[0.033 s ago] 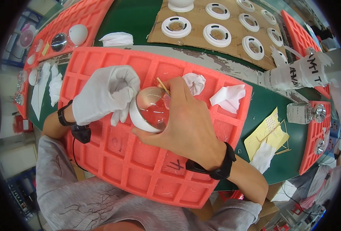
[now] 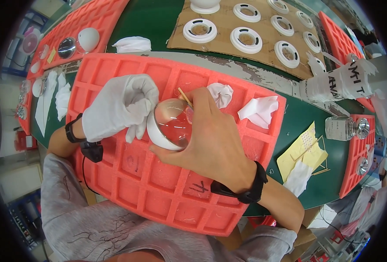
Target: The person picks up a glass dome and a white base, joins them together, and uses a wooden stick to apply a liquid to the seam. They rotate the assembly while working around the edge and then place the unit into a circular slot on a cardboard tray.
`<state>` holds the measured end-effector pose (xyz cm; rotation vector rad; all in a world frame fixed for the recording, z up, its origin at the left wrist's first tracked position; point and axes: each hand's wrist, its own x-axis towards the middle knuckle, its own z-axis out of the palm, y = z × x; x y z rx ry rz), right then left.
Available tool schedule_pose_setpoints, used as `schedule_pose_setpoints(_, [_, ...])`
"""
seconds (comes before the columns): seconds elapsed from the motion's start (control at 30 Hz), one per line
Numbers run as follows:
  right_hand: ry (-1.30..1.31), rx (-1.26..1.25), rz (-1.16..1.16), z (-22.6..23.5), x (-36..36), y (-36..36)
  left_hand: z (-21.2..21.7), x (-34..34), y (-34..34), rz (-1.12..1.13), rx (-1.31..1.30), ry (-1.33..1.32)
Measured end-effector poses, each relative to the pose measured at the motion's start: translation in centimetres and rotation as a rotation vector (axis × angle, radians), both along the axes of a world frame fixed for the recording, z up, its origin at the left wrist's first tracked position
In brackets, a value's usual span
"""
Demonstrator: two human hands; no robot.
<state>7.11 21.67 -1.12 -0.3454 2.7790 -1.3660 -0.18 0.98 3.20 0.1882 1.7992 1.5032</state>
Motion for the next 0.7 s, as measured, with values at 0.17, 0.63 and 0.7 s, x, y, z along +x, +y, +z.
schedule_pose_setpoints(0.17, [-0.003,-0.033,-0.007,0.0,0.1,0.0,0.5,0.3,-0.4,-0.083,-0.029,0.070])
schedule_pose_setpoints(0.63, [0.021,0.189,-0.045,2.4,2.1,0.0,0.1,1.6,-2.2,-0.384,-0.178,0.854])
schedule_pose_setpoints(0.7, [0.044,0.206,-0.050,2.8,2.2,-0.1,0.1,1.6,-2.4,-0.414,-0.195,0.961])
